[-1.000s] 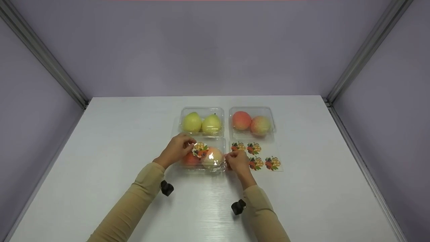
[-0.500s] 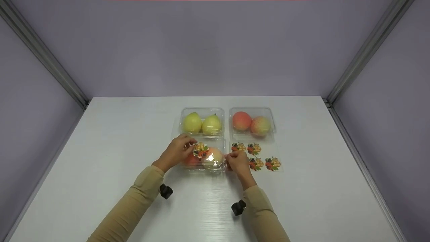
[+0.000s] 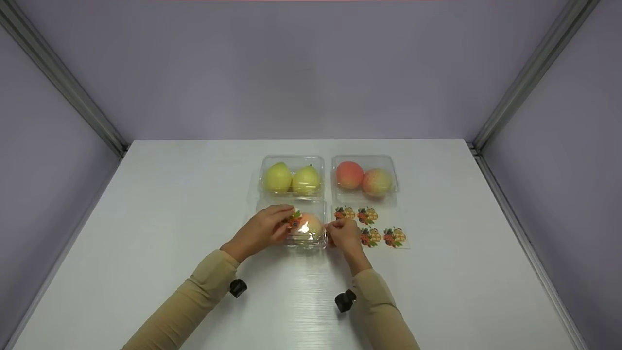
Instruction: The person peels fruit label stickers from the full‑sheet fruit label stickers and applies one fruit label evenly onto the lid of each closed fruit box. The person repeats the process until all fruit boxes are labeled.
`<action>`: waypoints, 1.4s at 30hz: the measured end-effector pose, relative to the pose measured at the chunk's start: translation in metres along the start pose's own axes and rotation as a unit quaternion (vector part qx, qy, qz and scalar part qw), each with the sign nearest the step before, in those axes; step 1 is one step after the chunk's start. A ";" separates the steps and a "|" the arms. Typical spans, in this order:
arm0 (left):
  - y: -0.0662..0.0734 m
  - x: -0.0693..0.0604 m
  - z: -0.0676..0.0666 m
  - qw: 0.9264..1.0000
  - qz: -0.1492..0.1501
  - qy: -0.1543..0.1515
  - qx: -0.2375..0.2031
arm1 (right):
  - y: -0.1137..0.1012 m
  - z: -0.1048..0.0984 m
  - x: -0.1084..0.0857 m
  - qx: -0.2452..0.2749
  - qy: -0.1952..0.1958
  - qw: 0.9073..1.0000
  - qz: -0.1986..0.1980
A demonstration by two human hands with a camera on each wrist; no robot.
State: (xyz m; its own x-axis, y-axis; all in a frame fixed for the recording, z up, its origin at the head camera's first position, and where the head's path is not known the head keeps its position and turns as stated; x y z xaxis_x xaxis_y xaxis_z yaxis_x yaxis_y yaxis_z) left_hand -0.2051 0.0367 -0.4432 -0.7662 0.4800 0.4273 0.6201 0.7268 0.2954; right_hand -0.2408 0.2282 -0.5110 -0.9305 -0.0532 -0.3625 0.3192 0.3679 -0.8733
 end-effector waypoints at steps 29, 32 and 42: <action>0.008 -0.008 0.025 0.989 -0.019 -0.141 0.048 | 0.000 0.000 -0.001 -0.003 0.003 1.000 0.005; 0.004 -0.007 0.025 0.988 -0.043 -0.141 0.049 | 0.000 0.000 0.000 0.003 0.000 1.000 0.002; 0.004 -0.010 0.021 0.991 -0.048 -0.103 0.068 | 0.002 0.000 0.002 -0.010 0.003 1.000 0.009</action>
State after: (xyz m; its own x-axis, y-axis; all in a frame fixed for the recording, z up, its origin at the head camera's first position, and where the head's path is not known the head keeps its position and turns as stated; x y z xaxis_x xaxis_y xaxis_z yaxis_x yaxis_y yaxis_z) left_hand -0.1979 0.0452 -0.4643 -0.8474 0.4854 0.2151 0.5250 0.8266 0.2028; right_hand -0.2418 0.2294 -0.5134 -0.9260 -0.0403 -0.3753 0.3317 0.3877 -0.8600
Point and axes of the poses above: each hand's wrist, its own x-axis towards the middle knuckle, its own z-axis out of the palm, y = z × x, the point moved 6 cm from there along x, towards the middle knuckle, and after that the axes turned 1 degree about -x, right-handed, at the moved point
